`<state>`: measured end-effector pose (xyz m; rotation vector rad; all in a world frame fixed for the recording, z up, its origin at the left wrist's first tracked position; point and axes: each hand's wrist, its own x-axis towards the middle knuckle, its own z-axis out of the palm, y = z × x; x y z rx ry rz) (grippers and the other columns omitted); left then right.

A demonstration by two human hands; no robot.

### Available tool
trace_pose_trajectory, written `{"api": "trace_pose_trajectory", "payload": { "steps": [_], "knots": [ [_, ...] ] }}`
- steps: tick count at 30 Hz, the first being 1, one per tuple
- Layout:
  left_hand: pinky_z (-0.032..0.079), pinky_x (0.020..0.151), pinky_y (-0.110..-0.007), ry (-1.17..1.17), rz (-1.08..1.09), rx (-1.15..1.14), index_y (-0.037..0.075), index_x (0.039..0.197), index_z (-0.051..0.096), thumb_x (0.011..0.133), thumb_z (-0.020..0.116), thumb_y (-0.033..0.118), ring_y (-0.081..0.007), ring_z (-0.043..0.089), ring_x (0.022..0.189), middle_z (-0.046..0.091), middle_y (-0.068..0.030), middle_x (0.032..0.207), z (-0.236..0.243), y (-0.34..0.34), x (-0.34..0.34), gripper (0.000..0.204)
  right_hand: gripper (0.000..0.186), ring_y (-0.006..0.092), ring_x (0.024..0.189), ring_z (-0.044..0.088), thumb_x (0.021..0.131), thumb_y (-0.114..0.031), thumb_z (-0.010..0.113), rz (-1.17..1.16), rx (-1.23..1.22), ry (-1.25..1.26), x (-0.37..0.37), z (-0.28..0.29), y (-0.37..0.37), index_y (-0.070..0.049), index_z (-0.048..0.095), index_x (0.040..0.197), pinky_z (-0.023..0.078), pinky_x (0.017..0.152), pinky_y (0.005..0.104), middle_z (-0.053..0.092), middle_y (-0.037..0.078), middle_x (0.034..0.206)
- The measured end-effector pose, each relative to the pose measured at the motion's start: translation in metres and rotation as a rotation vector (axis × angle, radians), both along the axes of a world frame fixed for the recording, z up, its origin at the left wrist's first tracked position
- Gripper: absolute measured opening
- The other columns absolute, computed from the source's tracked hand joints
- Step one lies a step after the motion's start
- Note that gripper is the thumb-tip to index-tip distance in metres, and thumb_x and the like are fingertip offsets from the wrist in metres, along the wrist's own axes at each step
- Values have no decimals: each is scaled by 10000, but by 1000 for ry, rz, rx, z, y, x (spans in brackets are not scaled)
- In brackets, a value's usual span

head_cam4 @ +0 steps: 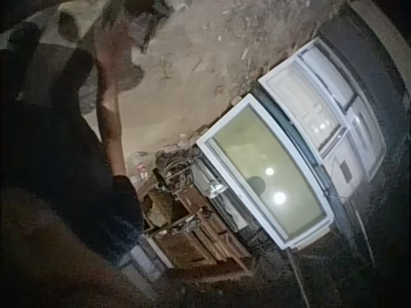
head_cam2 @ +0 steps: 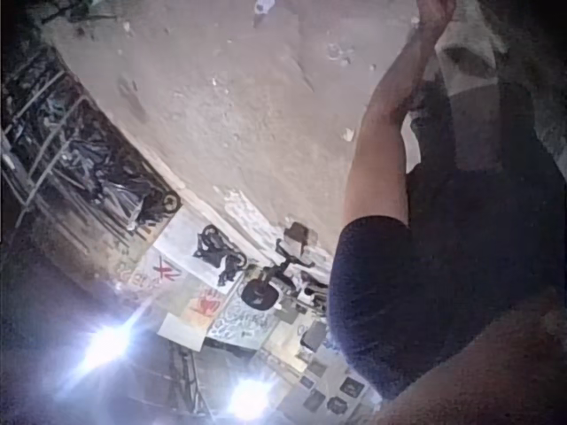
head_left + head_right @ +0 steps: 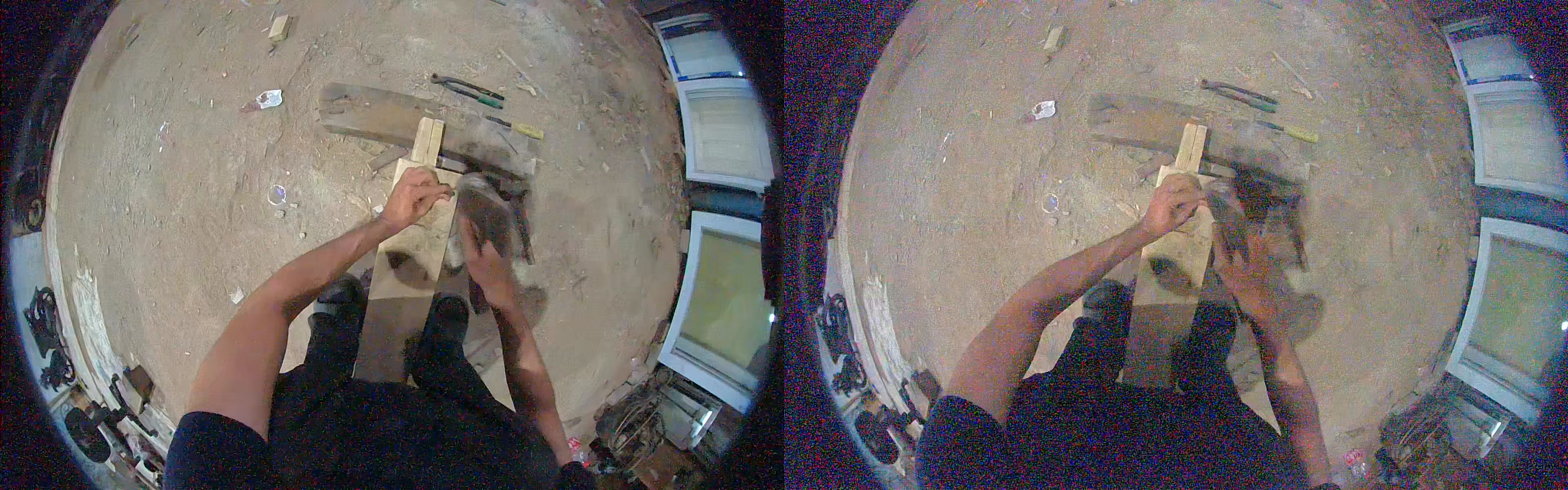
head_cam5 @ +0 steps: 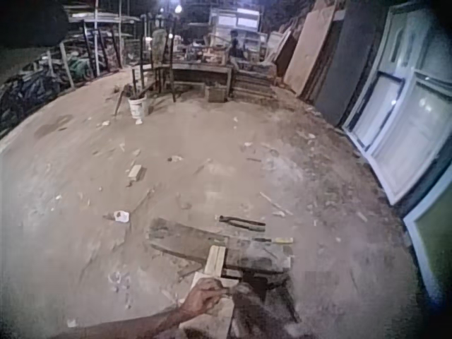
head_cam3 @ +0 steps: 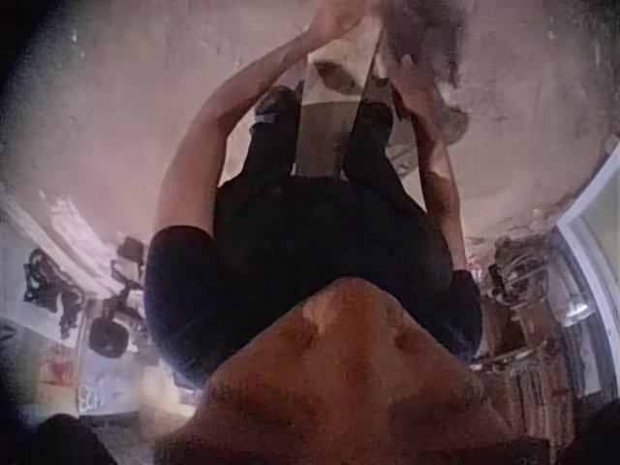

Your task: The person shapes a piece of wood by striking it with the back of an axe to drive a nail into it.

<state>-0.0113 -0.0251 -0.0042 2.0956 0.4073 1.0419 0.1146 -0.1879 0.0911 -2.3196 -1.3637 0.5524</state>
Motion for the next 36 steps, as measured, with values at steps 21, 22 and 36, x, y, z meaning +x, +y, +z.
{"api": "trace_pose_trajectory", "payload": {
  "steps": [21,22,36],
  "knots": [
    [485,690,-362,-44,-11,-128,71,962,754,798,731,3,-238,577,792,593,-62,790,-2,-3,0,179,328,401,1016,640,952,-313,644,219,432,-169,3,12,-26,-56,690,1149,500,890,440,674,230,1089],
    [490,704,-353,-42,-18,-116,74,966,756,795,729,1,-244,579,808,596,-62,796,-5,-2,-1,187,348,417,1020,644,974,-324,613,223,359,-258,0,19,-26,-50,685,1176,496,906,440,681,237,1088],
    [448,1001,-401,102,20,-251,128,1360,585,745,838,197,-308,525,1146,575,-122,1224,9,-3,-4,669,333,111,663,535,1010,-277,571,-169,195,446,0,59,-38,-55,569,763,416,641,274,557,-6,707]
  ]
}}
